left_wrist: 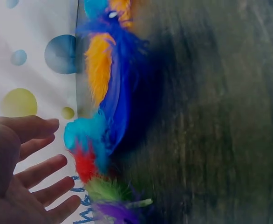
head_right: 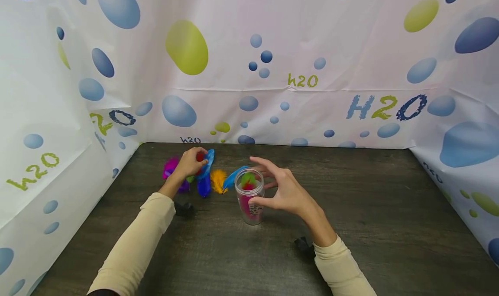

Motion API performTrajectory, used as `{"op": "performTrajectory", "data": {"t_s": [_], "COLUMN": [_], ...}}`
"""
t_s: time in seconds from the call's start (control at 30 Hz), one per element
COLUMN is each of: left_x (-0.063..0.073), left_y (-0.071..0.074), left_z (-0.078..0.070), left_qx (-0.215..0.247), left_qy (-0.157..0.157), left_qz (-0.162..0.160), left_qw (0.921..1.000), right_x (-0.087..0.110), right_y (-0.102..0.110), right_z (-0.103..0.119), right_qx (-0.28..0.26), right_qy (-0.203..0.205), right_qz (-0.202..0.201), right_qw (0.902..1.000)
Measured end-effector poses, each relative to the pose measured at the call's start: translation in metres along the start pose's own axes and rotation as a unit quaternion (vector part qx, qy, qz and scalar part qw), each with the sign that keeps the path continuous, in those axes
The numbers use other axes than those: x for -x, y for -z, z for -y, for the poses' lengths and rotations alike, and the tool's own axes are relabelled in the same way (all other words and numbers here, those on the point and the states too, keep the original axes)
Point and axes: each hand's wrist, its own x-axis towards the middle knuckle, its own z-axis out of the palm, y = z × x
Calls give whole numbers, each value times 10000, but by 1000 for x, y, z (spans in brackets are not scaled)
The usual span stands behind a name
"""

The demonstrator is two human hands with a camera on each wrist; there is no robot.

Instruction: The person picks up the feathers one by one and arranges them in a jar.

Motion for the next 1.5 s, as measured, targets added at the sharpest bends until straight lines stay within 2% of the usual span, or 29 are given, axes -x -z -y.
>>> {"op": "performTrajectory", "data": {"t_s": [0.2,0.63,0.77,0.93,1.23,1.33,1.5], "left_x": [-4,-7,-5,-4,-2,-1,0], "left_y": [0,-1,-1,0,-1,1,4], "left_z": [2,9,9,6,6,5,4], "left_qx": [138,47,86,299,639,659,653], "left_qy": [-7,134,123,16,-122,-143,-258], "left_qz": [337,624,507,205,-660,-746,-665], "left_qw": [9993,9979,9986,9993,9957,9949,9953], "right_x": [0,-2,-2,-2,-1,-1,0], "right_y": [-1,-3,-3,-2,-1,-1,0], "right_z": [1,0,1,1,1,1,0], "right_qx": [-2,-49,-46,-42,-28,-38,-22], "right_qy": [-10,124,98,85,26,3,-23], "right_qz": [-6,29,49,43,31,33,35], "right_qw": [10000,9999,9999,9999,10000,10000,10000]}}
